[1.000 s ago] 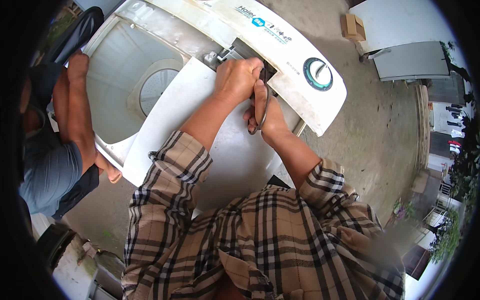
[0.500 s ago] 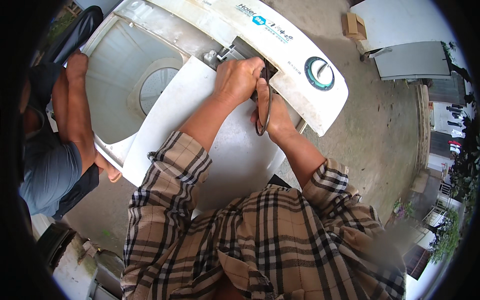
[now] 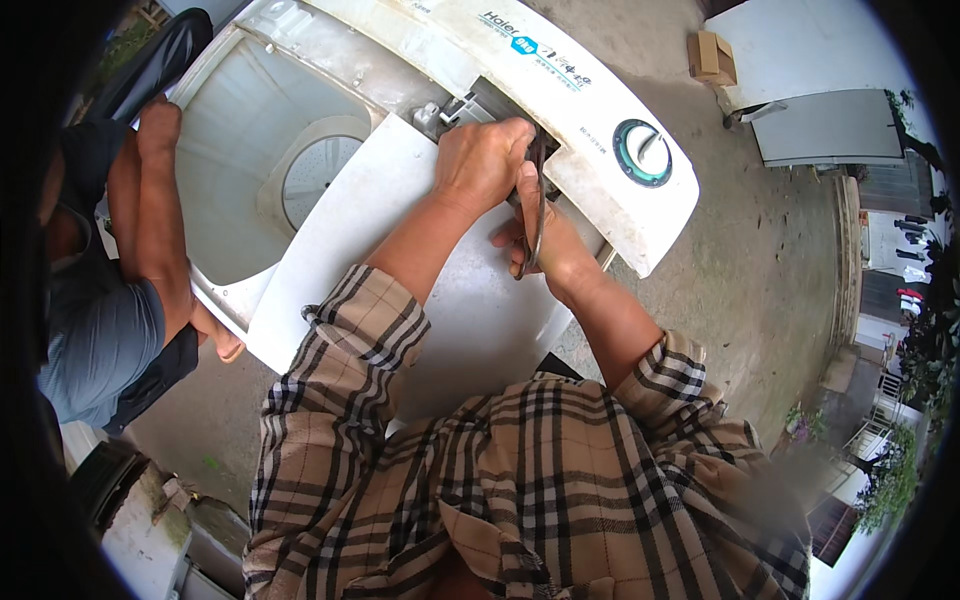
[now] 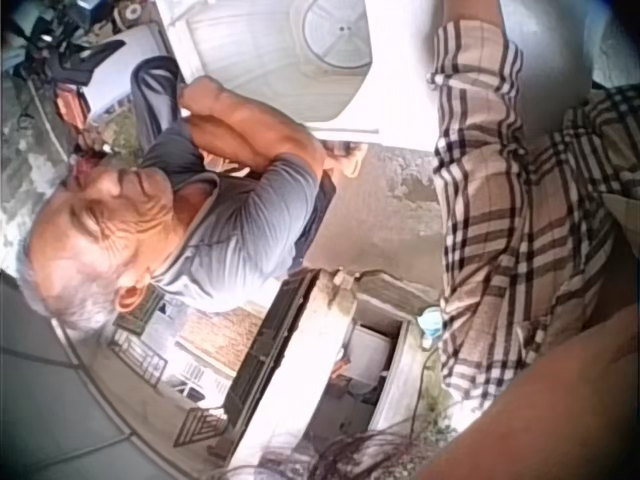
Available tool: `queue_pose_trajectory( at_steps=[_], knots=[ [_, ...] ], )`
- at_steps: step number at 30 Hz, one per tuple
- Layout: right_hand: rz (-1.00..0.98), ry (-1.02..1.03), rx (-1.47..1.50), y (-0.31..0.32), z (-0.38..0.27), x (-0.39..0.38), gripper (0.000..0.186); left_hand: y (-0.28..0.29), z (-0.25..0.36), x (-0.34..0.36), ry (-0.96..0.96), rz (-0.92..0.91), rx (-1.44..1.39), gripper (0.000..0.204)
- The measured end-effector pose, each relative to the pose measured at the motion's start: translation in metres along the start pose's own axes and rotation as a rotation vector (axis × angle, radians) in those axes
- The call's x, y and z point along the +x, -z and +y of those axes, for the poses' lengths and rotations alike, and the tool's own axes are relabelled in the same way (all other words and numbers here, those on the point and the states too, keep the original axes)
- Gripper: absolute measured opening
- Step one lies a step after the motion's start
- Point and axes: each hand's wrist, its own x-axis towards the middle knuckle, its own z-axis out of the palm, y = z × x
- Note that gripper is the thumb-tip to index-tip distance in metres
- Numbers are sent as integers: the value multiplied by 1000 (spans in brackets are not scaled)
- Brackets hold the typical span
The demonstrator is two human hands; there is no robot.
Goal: The person uses pliers to remove a hose clamp from a washing machine. They then detach the hose and remove a plastic panel from the back of the machine with assistance from another person.
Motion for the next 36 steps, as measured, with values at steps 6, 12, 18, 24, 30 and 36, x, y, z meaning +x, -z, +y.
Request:
queue_pose_trajectory(
  at_steps=[6, 12, 18, 24, 30, 36],
  knots=[
    [-1, 22, -93, 2, -7, -2, 71, 1, 0, -2, -39, 11, -32, 15],
    [22, -17, 114, 0, 1, 0, 68, 1, 0, -2, -48, 9, -26, 18],
    [16, -40, 226, -12, 0, -8, 65, 0, -1, -3, -56, 22, -44, 15],
    [42, 14, 118, -5, -1, 7, 67, 2, 1, -3, -73, 52, -59, 13],
    [62, 49, 92, -1, 1, 11, 67, 6, 5, -2, -29, -19, 5, 9],
    [56, 42, 144, -4, -1, 11, 67, 3, 0, -3, -38, 20, -32, 11]
  ],
)
